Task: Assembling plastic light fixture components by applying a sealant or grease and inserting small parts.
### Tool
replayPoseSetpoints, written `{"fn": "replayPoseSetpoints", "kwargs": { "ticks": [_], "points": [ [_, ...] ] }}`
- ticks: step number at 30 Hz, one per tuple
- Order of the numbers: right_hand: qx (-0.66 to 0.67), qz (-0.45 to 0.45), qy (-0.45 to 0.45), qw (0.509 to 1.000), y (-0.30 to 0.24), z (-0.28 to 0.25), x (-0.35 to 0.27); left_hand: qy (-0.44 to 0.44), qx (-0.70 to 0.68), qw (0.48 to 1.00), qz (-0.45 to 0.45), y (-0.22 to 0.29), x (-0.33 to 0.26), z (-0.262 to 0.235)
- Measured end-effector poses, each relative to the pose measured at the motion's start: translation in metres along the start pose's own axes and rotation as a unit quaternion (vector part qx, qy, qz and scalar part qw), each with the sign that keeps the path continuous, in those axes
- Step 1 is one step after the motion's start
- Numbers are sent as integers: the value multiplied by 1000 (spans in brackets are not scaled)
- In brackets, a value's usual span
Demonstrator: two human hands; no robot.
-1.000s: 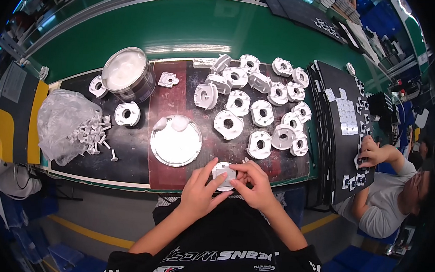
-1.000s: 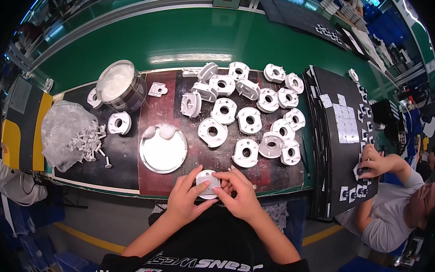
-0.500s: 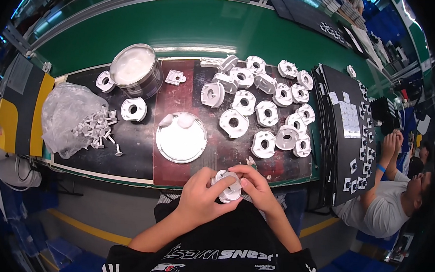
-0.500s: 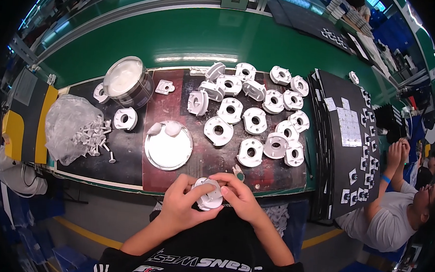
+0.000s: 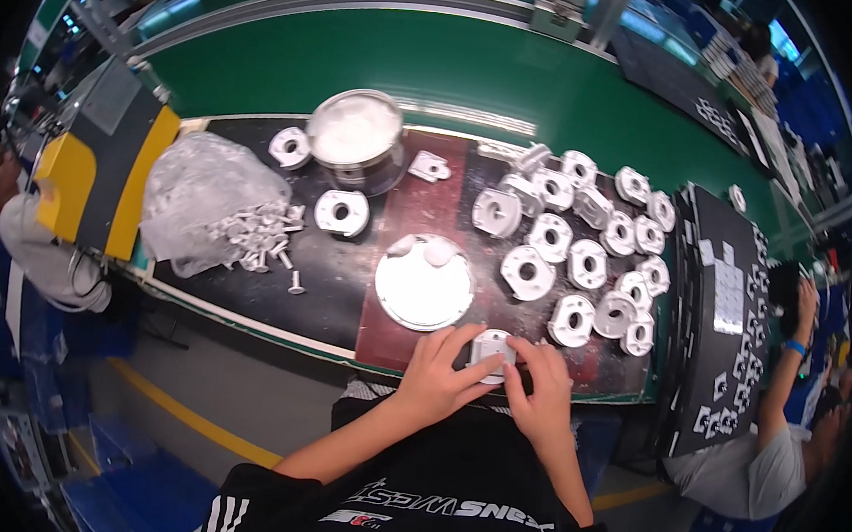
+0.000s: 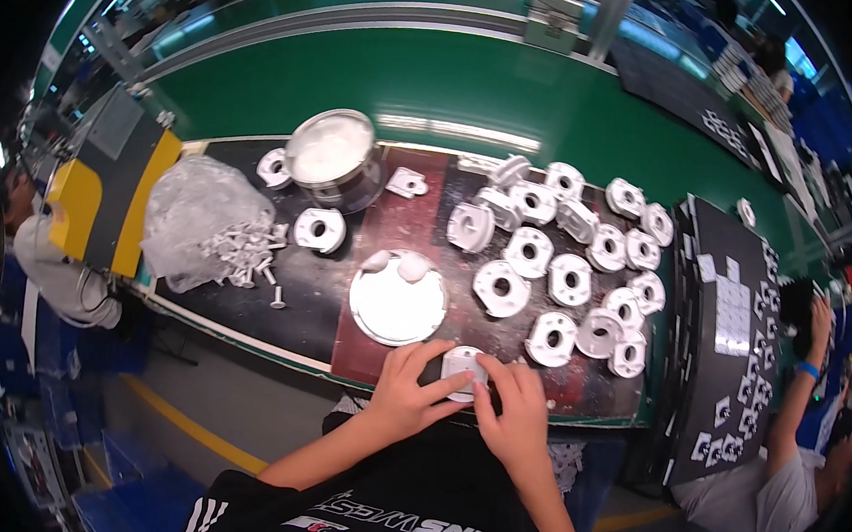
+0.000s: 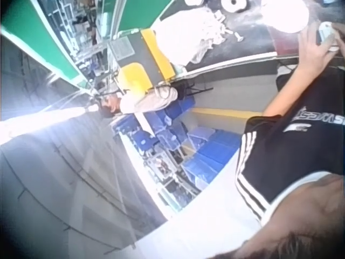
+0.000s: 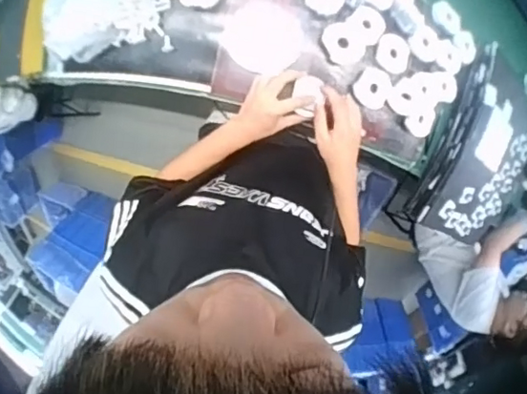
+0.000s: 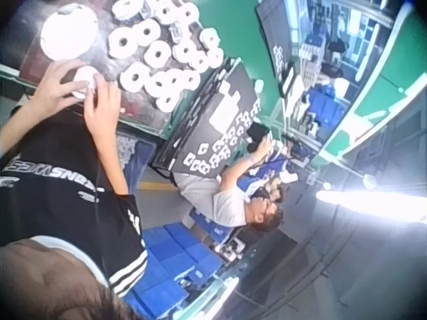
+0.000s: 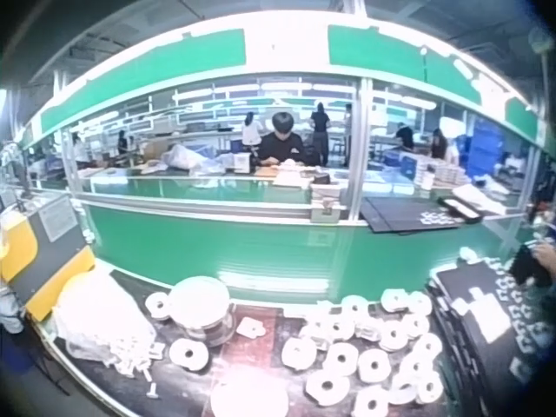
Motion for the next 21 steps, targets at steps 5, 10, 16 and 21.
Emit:
{"fn": "replayPoseSetpoints", "kwargs": {
  "ticks": [5,10,16,21],
  "points": [
    [56,66,-31,996,9,7,2,22,19,1000,-7,3,1,-27],
    [76,60,-2,995,9,-2,-1,171,136,968,-120,-53,-11,-115],
    [104,-30,-14,994,-14,-23,14,146,234,916,-292,-139,-60,-158],
    [108,-73,-55,990,-40,-33,43,204,76,920,-325,-156,-72,-157]
  ]
}}
Point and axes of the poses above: each hand's wrist, its own x-axis towards the middle knuckle, its own z-axis out of the palm, y = z × x, the point moved 8 cm from there along x, towards the middle knuckle, and after that the axes turned 1 degree about x, right-handed, at the moved point
